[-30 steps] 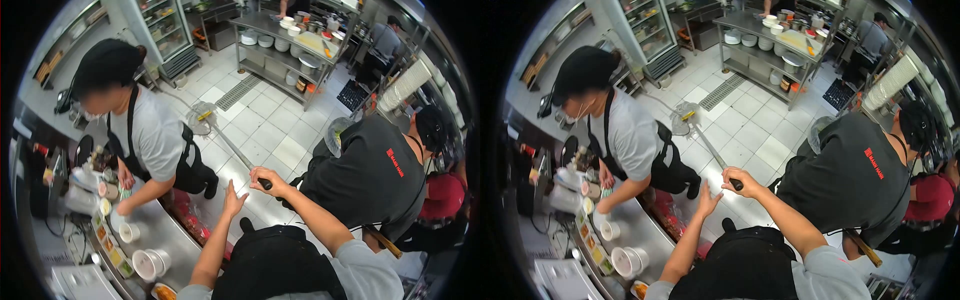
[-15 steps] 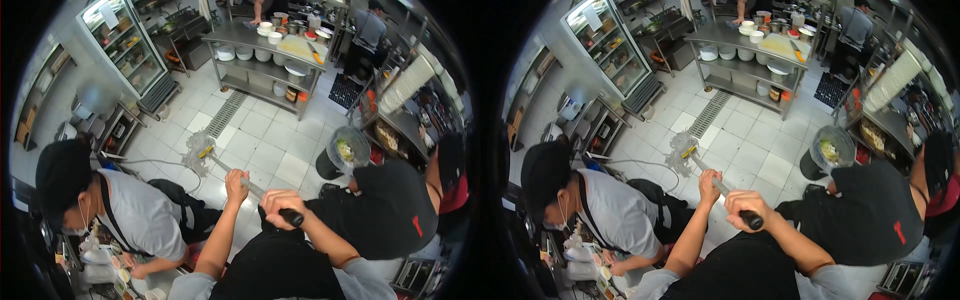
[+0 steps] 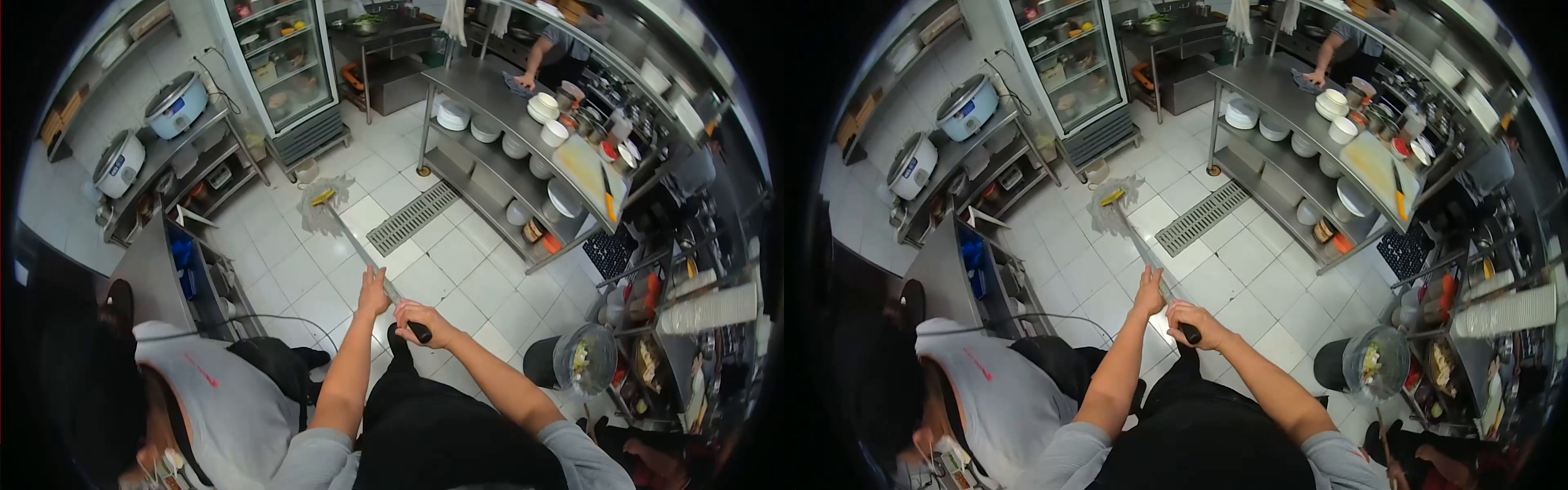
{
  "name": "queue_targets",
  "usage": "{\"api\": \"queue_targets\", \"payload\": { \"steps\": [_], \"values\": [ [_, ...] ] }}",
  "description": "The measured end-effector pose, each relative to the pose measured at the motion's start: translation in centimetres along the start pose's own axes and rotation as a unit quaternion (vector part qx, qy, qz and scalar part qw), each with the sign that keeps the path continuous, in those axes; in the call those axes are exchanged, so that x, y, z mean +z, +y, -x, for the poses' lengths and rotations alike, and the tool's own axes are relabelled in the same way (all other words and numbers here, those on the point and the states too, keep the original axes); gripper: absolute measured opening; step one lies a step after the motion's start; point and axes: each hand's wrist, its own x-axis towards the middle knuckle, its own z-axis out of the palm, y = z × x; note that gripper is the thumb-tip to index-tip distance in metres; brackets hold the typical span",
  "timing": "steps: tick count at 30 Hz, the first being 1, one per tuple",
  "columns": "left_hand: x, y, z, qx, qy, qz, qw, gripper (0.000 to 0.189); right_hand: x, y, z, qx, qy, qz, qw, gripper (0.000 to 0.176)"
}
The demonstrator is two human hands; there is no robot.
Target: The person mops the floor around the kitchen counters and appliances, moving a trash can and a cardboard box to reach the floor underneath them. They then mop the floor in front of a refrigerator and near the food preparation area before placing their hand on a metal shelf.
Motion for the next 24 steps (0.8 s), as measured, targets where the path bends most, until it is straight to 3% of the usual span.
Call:
{"api": "queue_targets", "payload": {
  "steps": [2, 6, 8, 11, 13, 14, 15, 16, 18, 21, 24],
  "values": [
    [-2.1, -0.1, -4.4, -0.006, -0.019, 0.035, 0.999, 0.095, -2.8, 0.5, -3.2, 0.011, -0.029, 0.023, 0.999, 0.021],
    [-4.6, -1.2, -12.9, -0.007, -0.11, 0.006, 0.994, 0.101, -11.3, -7.9, -7.6, 0.056, -0.113, 0.051, 0.991, 0.028],
    [-5.3, -1.2, -16.4, 0.086, -0.188, -0.063, 0.976, 0.093, -16.1, -13.1, -9.5, 0.112, -0.145, 0.03, 0.983, 0.03],
    [-3.4, 1.9, -20.8, 0.238, -0.222, -0.087, 0.941, 0.053, -24.1, -19.3, -13.0, 0.132, -0.197, 0.036, 0.971, 0.029],
    [-2.2, 5.4, -22.0, 0.325, -0.228, -0.033, 0.917, 0.039, -28.1, -20.9, -14.9, 0.117, -0.117, -0.018, 0.986, 0.033],
    [-2.9, 7.7, -22.2, 0.31, -0.237, 0.001, 0.921, 0.036, -30.4, -19.9, -15.3, 0.058, -0.088, -0.058, 0.993, 0.037],
    [-4.0, 9.8, -22.4, 0.292, -0.244, 0.035, 0.924, 0.033, -30.4, -18.7, -15.2, -0.005, 0.078, -0.142, 0.987, 0.039],
    [-4.8, 11.2, -22.9, 0.259, -0.217, 0.081, 0.938, 0.031, -32.6, -17.7, -17.4, -0.046, 0.052, -0.21, 0.975, 0.039],
    [-5.6, 11.2, -23.8, 0.211, -0.19, 0.124, 0.951, 0.03, -34.0, -15.7, -19.3, -0.092, 0.139, -0.231, 0.959, 0.034],
    [-6.8, 10.2, -26.5, 0.194, -0.108, 0.142, 0.965, 0.022, -37.3, -10.9, -25.1, -0.199, -0.07, -0.307, 0.928, 0.035],
    [-8.3, 6.0, -30.1, 0.126, -0.056, 0.139, 0.981, 0.015, -37.9, -6.9, -30.9, -0.167, -0.092, -0.317, 0.929, 0.034]
  ]
}}
